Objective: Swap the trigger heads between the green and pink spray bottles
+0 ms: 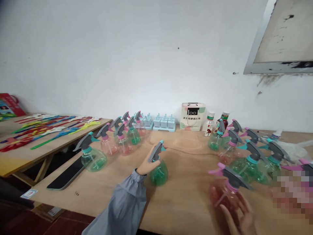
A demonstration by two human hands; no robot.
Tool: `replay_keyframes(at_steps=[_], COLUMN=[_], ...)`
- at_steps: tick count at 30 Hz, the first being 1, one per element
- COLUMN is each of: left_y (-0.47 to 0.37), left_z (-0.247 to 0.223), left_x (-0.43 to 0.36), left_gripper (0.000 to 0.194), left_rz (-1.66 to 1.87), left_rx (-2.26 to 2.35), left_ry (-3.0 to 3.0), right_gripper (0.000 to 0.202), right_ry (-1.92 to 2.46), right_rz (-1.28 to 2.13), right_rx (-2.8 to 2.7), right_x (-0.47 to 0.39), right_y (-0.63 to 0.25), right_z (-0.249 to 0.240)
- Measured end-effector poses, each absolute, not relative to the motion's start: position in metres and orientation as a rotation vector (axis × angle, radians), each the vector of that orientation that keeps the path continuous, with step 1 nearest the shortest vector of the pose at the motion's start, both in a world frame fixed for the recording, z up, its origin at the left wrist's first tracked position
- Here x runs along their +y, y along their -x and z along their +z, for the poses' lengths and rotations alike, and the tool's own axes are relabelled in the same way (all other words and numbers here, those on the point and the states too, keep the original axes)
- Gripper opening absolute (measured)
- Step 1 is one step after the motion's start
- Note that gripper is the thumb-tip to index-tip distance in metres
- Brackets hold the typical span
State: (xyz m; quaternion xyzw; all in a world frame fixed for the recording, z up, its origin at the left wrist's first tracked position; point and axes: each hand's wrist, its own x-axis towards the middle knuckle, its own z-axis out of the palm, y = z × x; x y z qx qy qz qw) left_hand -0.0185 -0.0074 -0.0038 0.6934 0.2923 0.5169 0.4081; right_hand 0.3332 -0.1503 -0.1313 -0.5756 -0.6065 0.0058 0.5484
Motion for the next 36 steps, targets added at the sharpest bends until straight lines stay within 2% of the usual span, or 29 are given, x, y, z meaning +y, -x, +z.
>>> replay_keyframes(at_steps=[5,9,13,20,23,29,32,36], left_y=[0.021,0.028,0.034,0.027,0.024,0.023,0.023,0.024], left_z=[-0.010,-0.012,-0.009,-0.003,0.002,0.005,0.002,-0.003], left_x=[-0.001,0.003,0.005,0.000,-0.004,-0.004,-0.002,0.000], left_gripper=[0.063,0.058,0.054,0.043,0.040,0.047,0.038,0.012], left_rz=[1.337,1.386,1.475,1.501,1.481,1.414,1.430,1.491], left_rx=[0.802,0.806,0.764,0.723,0.665,0.660,0.639,0.562], left_ry=[-1.698,-1.670,-1.603,-1.260,-1.146,-1.271,-1.261,-1.188], right_gripper=[0.082,0.077,0.078,0.088,0.088,0.087,0.088,0.088], right_ry=[1.334,1.320,1.231,1.150,1.143,1.164,1.166,1.171], right_rz=[0.321,0.174,0.083,0.420,0.453,0.428,0.428,0.418], right_rx=[-1.526,-1.565,-1.467,-1.388,-1.379,-1.367,-1.369,-1.367], right_x=[-0.090,-0.023,0.018,0.011,0.008,0.008,0.008,0.007], right_y=[-0.292,-0.264,-0.243,-0.242,-0.245,-0.246,-0.248,-0.249], right_z=[-0.112,-0.087,-0.085,-0.105,-0.105,-0.103,-0.105,-0.106])
